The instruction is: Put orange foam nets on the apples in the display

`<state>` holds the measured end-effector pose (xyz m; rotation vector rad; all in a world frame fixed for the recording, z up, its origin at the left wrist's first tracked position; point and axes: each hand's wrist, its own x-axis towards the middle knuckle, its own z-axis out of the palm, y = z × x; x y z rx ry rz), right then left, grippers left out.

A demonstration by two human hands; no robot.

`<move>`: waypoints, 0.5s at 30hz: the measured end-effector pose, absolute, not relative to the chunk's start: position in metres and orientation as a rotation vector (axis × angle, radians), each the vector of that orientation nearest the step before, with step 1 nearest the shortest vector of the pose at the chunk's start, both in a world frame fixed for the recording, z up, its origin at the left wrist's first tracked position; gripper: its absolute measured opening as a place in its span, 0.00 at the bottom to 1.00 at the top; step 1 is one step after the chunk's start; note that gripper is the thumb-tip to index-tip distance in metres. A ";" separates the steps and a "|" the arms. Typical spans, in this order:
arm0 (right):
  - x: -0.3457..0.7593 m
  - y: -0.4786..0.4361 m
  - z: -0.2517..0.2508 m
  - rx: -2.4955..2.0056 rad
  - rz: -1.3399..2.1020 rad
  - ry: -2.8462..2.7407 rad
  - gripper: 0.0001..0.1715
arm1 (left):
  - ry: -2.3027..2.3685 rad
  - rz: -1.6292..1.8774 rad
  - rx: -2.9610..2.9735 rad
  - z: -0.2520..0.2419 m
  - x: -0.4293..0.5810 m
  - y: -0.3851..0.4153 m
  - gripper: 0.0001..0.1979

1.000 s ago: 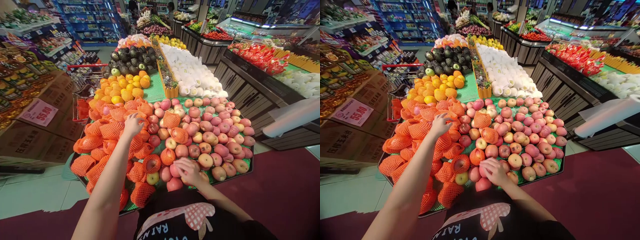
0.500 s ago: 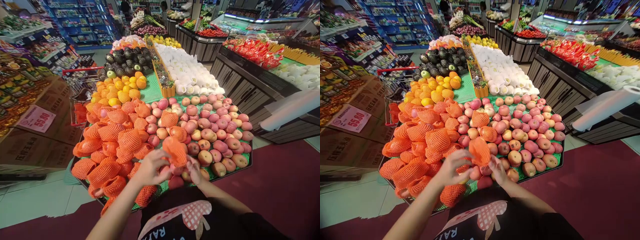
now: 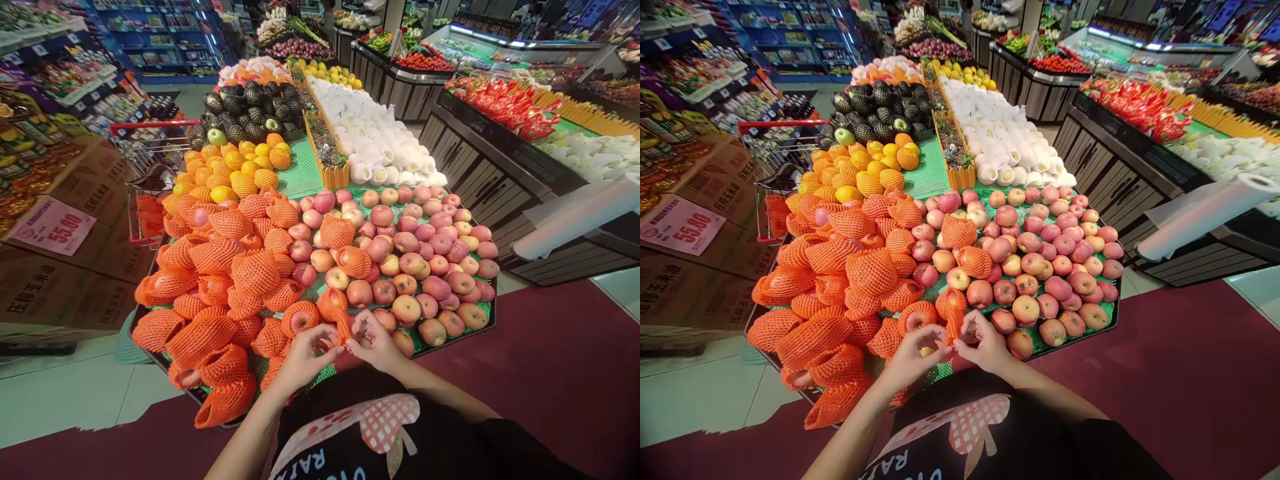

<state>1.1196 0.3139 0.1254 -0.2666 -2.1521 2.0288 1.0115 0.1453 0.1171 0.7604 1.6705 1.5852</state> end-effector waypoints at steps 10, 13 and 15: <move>1.150 0.350 0.139 0.027 1.305 -2.495 0.14 | 2.145 1.743 0.677 0.130 1.006 0.131 0.13; 1.153 0.339 0.149 0.171 1.586 -2.530 0.14 | 2.368 1.509 0.988 0.130 1.021 0.139 0.09; 1.151 0.329 0.151 0.053 1.654 -2.549 0.13 | 2.418 1.419 1.171 0.127 1.031 0.146 0.07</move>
